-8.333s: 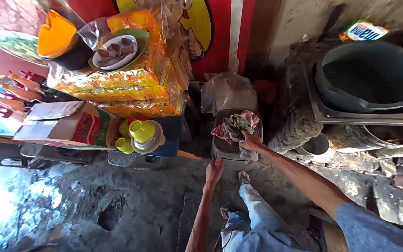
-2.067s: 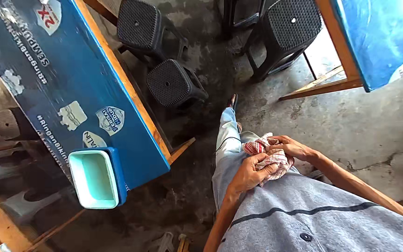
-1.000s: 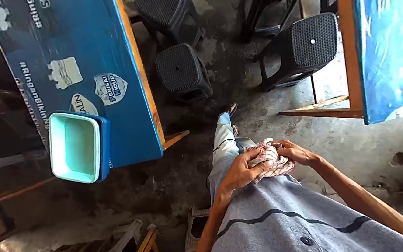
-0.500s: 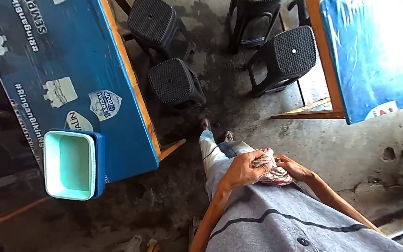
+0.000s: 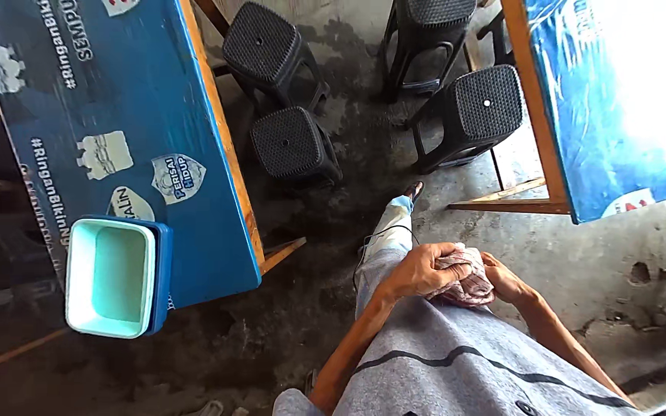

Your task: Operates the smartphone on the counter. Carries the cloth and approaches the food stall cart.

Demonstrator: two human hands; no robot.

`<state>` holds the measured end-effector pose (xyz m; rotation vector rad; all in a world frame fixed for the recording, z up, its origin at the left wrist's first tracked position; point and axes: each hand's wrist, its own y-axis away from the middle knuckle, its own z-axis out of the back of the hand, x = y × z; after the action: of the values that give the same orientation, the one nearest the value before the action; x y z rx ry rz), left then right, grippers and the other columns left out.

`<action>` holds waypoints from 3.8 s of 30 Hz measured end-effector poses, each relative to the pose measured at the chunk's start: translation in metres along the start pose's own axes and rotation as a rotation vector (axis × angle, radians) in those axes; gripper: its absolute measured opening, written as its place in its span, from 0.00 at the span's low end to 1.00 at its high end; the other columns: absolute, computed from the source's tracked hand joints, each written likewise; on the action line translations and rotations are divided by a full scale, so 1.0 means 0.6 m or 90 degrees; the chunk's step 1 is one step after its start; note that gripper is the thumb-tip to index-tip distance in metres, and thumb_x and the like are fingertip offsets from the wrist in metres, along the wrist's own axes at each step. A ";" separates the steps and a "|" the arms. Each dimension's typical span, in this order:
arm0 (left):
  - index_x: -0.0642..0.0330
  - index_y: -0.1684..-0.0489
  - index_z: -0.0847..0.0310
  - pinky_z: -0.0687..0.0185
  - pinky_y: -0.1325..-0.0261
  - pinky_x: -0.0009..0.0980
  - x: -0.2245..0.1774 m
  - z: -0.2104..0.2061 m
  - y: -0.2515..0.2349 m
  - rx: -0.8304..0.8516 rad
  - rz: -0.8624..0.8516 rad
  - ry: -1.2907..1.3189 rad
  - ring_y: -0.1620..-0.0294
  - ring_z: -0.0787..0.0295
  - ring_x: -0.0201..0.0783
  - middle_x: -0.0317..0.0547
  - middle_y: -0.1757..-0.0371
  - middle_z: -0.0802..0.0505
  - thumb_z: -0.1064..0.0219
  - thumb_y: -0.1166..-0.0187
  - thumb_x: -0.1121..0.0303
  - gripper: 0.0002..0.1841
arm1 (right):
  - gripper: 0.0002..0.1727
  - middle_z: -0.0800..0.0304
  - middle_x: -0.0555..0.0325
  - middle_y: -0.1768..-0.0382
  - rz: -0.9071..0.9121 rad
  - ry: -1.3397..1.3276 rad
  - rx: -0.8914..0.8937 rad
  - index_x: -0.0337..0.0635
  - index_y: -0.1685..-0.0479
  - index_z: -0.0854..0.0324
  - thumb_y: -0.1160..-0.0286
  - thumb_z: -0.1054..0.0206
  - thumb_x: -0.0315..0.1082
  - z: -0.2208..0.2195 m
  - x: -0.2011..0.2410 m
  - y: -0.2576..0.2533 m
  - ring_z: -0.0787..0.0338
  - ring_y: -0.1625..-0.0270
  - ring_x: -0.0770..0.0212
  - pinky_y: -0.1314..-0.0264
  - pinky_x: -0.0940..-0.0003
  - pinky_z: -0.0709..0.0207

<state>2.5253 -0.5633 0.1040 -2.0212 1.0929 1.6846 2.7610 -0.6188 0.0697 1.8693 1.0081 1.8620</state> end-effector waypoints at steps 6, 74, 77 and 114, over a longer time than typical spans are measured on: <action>0.67 0.55 0.14 0.19 0.51 0.42 -0.013 -0.024 -0.039 0.037 0.028 -0.099 0.60 0.13 0.38 0.48 0.63 0.10 0.34 0.18 0.63 0.13 | 0.14 0.07 0.76 0.68 -0.010 -0.069 -0.072 0.56 0.61 0.14 0.33 0.47 0.32 0.020 -0.030 0.017 0.09 0.63 0.80 0.56 0.77 0.14; 0.72 0.38 0.17 0.17 0.37 0.37 -0.347 0.534 -0.612 -0.597 -0.022 0.203 0.48 0.11 0.35 0.53 0.48 0.08 0.35 0.17 0.68 0.17 | 0.17 0.12 0.55 0.59 0.003 0.560 0.142 0.32 0.46 0.16 0.17 0.43 0.36 0.250 0.812 -0.857 0.14 0.57 0.71 0.48 0.64 0.19; 0.71 0.43 0.16 0.16 0.41 0.36 -0.376 0.625 -0.645 -0.572 -0.032 0.158 0.52 0.11 0.33 0.51 0.52 0.07 0.35 0.19 0.68 0.15 | 0.19 0.10 0.47 0.51 0.028 0.496 0.075 0.30 0.39 0.17 0.18 0.41 0.34 0.262 0.863 -0.923 0.12 0.52 0.66 0.44 0.59 0.18; 0.68 0.41 0.15 0.11 0.60 0.30 -0.926 1.471 -1.500 -0.593 -0.117 -0.239 0.68 0.11 0.30 0.46 0.63 0.07 0.34 0.22 0.72 0.15 | 0.20 0.08 0.43 0.57 0.202 0.069 -0.396 0.28 0.41 0.16 0.10 0.43 0.38 0.677 1.705 -1.664 0.07 0.60 0.58 0.51 0.55 0.11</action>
<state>2.5158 0.8128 0.1654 -1.9875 -0.0565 2.6015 2.7990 0.8658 0.1202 1.6128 0.1081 2.1418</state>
